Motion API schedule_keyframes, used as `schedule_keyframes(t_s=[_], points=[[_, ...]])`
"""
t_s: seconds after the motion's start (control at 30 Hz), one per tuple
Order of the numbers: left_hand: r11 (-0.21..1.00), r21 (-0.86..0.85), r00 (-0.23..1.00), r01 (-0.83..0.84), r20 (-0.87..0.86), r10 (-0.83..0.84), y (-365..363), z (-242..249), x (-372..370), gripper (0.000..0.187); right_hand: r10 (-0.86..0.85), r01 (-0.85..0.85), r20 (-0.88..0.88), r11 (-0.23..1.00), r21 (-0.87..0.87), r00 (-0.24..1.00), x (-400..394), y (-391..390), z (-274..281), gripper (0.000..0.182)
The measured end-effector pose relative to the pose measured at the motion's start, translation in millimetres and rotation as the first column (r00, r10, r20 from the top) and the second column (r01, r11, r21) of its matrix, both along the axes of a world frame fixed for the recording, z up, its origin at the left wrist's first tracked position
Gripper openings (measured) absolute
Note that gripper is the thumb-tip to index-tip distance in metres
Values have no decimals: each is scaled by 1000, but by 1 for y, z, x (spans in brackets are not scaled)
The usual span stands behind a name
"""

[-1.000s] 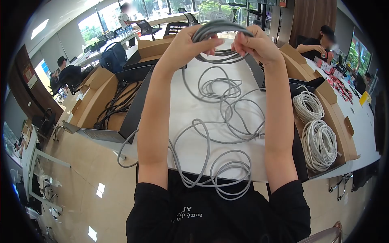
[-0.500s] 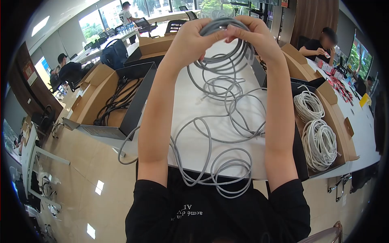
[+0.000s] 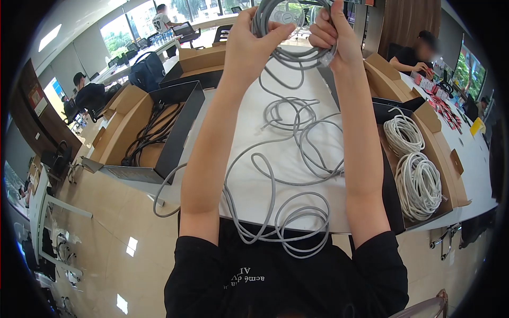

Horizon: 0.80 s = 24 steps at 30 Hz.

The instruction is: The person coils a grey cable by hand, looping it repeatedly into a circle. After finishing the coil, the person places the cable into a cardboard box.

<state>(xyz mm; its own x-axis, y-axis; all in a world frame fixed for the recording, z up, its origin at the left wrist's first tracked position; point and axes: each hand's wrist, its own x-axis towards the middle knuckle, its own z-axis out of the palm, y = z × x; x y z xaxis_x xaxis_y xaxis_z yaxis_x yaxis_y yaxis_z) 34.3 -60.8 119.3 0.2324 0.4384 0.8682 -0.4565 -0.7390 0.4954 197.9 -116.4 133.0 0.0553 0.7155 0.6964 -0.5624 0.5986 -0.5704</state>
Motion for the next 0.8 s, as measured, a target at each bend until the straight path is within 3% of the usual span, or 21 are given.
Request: schedule_keyframes(t_s=[0.03,0.13,0.17,0.23,0.27,0.37,0.47,0.63,0.7,0.8], points=[[995,-28,995,92,-45,-93,-5,-1,0,34,-54,54,-31,999,0,998,-4,1,0,38],[835,-313,891,452,118,-438,-9,-5,7,33,-73,73,-130,997,-6,989,-11,8,-4,36],[834,-342,901,434,141,-411,-13,-5,8,30,-44,44,-76,999,0,996,-6,13,-8,36],[717,-348,797,603,248,-550,-9,-6,6,29,17,-17,33,1000,7,999,-1,20,-12,39],[649,-343,733,680,300,-610,-7,-6,4,30,-77,78,49,997,-24,996,1,23,-14,33],[622,-403,734,671,245,-633,-3,-2,-3,32,-288,305,170,948,-86,942,-14,11,-10,21],[734,-440,839,517,93,-535,-9,1,-9,32,-420,464,361,885,-38,832,-8,4,-10,23],[868,-384,884,316,-213,-416,-15,7,-20,32,-761,768,456,601,223,463,-19,0,-8,31],[885,-354,866,304,-285,-411,-15,8,-23,34,-767,807,550,531,257,330,-25,-10,-4,25],[887,-342,841,309,-337,-423,-13,13,-33,38,-490,537,578,837,104,652,-17,-7,-6,24]])
